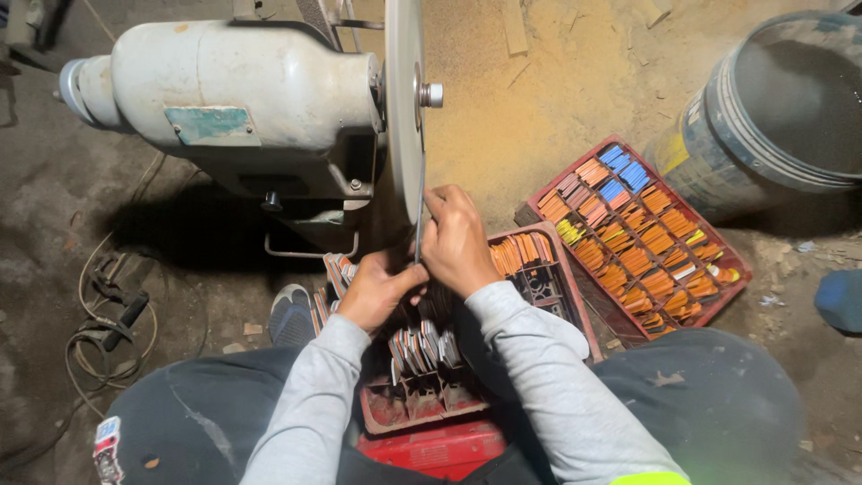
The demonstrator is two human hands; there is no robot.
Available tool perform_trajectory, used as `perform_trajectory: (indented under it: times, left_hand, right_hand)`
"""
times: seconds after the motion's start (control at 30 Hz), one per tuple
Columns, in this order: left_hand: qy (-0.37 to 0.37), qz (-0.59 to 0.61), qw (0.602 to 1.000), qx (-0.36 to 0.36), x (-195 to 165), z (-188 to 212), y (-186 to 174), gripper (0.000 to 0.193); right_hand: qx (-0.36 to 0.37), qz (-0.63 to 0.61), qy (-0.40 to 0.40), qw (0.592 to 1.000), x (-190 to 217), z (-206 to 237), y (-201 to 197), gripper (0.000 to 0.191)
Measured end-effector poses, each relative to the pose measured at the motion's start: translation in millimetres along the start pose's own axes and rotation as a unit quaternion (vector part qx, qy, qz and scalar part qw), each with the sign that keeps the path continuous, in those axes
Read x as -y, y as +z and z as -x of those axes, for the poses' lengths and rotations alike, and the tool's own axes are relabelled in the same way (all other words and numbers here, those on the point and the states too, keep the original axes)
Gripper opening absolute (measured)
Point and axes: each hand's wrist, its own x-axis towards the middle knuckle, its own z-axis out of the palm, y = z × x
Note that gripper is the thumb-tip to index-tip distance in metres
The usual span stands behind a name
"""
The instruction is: The person sits on the floor in front of a disc sanding machine and sands shoe components one at a time. They pick a piece from a tray, press its edge against the rotating sanding disc, turn the piece to smooth different edges, and place it back before selecting the next piece.
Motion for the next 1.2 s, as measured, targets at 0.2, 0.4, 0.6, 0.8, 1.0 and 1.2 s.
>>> perform_trajectory:
  times: [0.2,0.4,0.6,0.8,1.0,1.2]
  left_hand:
    - [-0.044,0.046,0.998,0.008,8,41,2,0.054]
    - [0.202,-0.451,0.854,-0.164,1,78,5,0.053]
    - [0.118,-0.392,0.899,-0.152,1,58,13,0.058]
    - [0.022,0.050,0.998,-0.019,6,6,11,0.041]
    - [0.035,0.049,0.998,-0.007,-9,-22,0,0.025]
    - [0.047,0.071,0.996,0.003,-20,-23,2,0.022]
  right_hand:
    - [0.048,-0.009,0.008,0.999,18,36,-10,0.040]
    - [0.281,-0.163,0.041,0.945,-5,40,-53,0.036]
    - [0.227,-0.202,0.229,0.925,-2,26,-57,0.034]
    - [0.070,-0.062,0.017,0.996,10,8,-30,0.041]
    - [0.051,-0.018,0.010,0.998,-3,-19,-12,0.056]
    - [0.030,-0.009,0.016,0.999,-7,-19,1,0.055]
